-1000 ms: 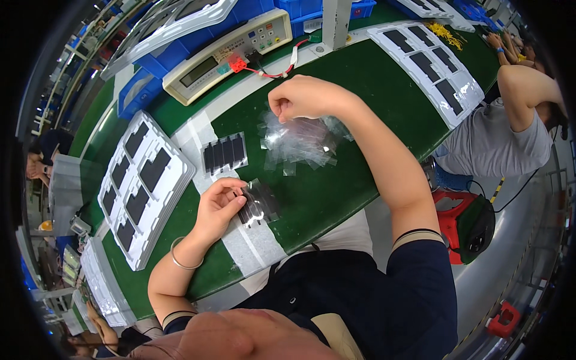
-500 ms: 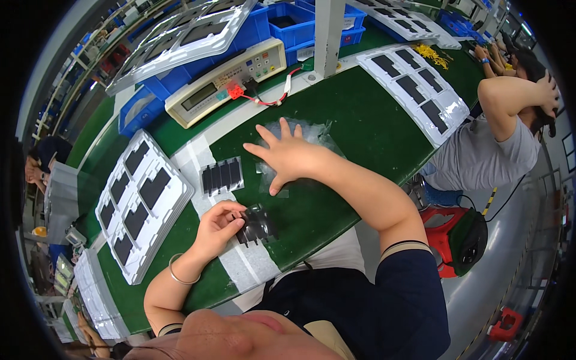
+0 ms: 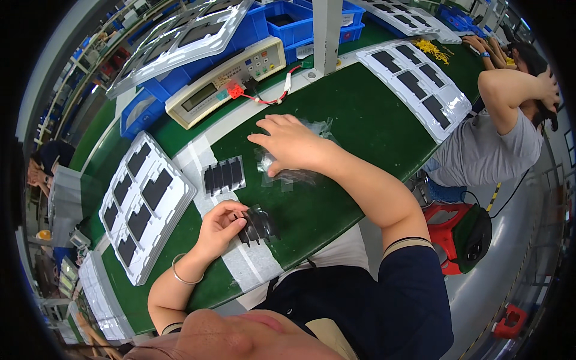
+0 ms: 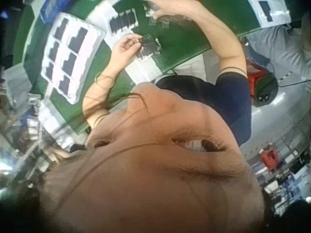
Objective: Manually assemble and inspect small plastic and electronic parts at a workbench.
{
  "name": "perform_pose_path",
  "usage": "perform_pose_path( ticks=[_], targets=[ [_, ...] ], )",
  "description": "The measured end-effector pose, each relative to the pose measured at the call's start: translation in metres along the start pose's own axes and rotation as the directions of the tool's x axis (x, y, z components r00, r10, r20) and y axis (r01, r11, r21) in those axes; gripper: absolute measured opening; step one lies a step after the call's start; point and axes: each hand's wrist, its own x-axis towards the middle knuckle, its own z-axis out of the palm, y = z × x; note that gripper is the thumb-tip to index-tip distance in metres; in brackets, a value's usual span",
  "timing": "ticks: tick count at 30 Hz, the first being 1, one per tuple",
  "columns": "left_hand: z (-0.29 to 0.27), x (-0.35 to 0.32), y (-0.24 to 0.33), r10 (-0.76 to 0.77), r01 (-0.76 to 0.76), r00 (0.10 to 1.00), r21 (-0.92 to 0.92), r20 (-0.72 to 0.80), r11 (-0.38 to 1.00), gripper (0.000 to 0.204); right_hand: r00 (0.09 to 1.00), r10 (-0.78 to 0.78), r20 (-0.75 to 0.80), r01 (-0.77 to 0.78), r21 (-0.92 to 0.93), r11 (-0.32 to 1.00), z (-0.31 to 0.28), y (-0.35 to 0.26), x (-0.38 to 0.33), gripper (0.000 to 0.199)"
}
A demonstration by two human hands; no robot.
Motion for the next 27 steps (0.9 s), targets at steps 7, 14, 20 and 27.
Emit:
perform_pose_path(
  ticks=[7, 14, 20, 27],
  targets=[
    [0.001, -0.004, -0.002, 0.003, -0.003, 1.0, 0.024, -0.013, 1.0, 0.025, 0.998, 0.065, -0.023, -0.062, 0.109, 0.992, 0.018, -0.019, 0.007, 0.078],
    [0.001, -0.001, -0.002, 0.026, -0.026, 1.0, 0.028, 0.006, 0.999, 0.024, 0.997, 0.082, 0.0, -0.082, 0.112, 0.99, 0.017, -0.018, 0.01, 0.067],
    [0.0, 0.001, -0.002, 0.046, -0.047, 0.999, 0.036, 0.014, 0.998, 0.024, 1.0, 0.008, -0.03, -0.004, 0.132, 0.991, 0.024, -0.008, 0.01, 0.06],
    [-0.001, -0.001, -0.003, 0.029, -0.029, 1.0, 0.024, 0.009, 0.999, 0.025, 1.0, -0.012, -0.002, 0.012, 0.141, 0.99, 0.016, -0.013, 0.01, 0.053]
  ],
)
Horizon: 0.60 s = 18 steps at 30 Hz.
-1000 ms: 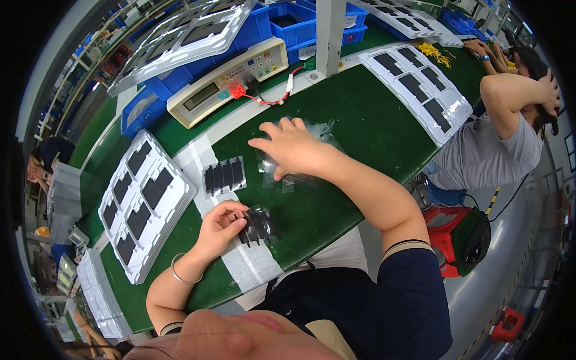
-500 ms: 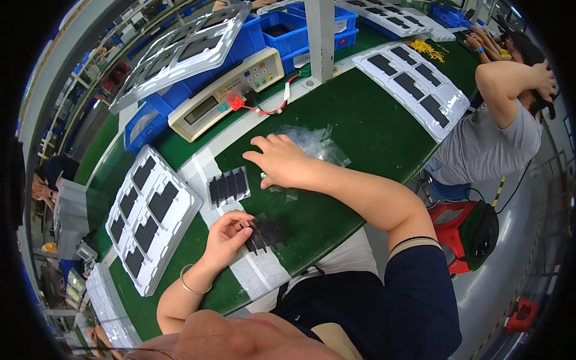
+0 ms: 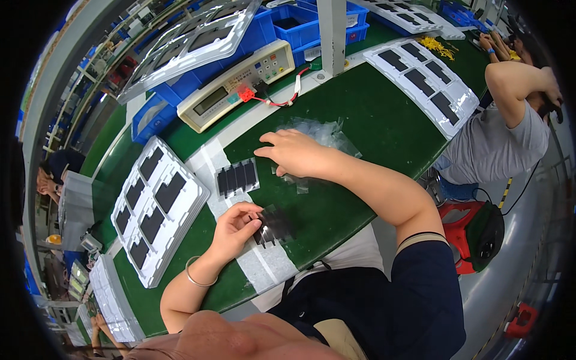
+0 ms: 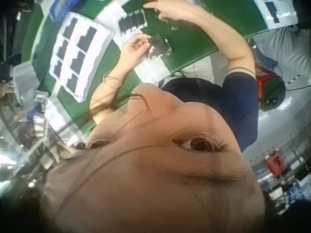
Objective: Manually assemble and inspect small plastic and electronic parts at a workbench.
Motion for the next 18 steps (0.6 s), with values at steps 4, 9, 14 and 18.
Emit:
perform_pose_path(
  ticks=[4, 9, 14, 18],
  targets=[
    [0.0, 0.0, 0.0, 0.011, -0.012, 1.0, 0.01, 0.002, 1.0, 0.025, 1.0, -0.019, -0.018, 0.02, 0.031, 0.999, 0.002, 0.006, 0.001, 0.05],
    [0.001, 0.003, -0.001, 0.002, -0.003, 1.0, 0.003, 0.018, 1.0, 0.025, 0.996, -0.008, -0.085, 0.009, 0.004, 1.0, 0.004, 0.012, 0.001, 0.043],
    [0.001, -0.001, -0.001, 0.032, -0.032, 0.999, 0.009, -0.014, 0.999, 0.024, 0.883, 0.337, -0.327, -0.203, 0.38, 0.902, -0.066, 0.015, 0.007, 0.02],
    [0.002, 0.002, 0.0, 0.022, -0.021, 1.0, 0.012, -0.005, 1.0, 0.024, 0.567, 0.326, -0.757, 0.128, 0.472, 0.872, -0.133, 0.02, -0.016, 0.036]
  ],
)
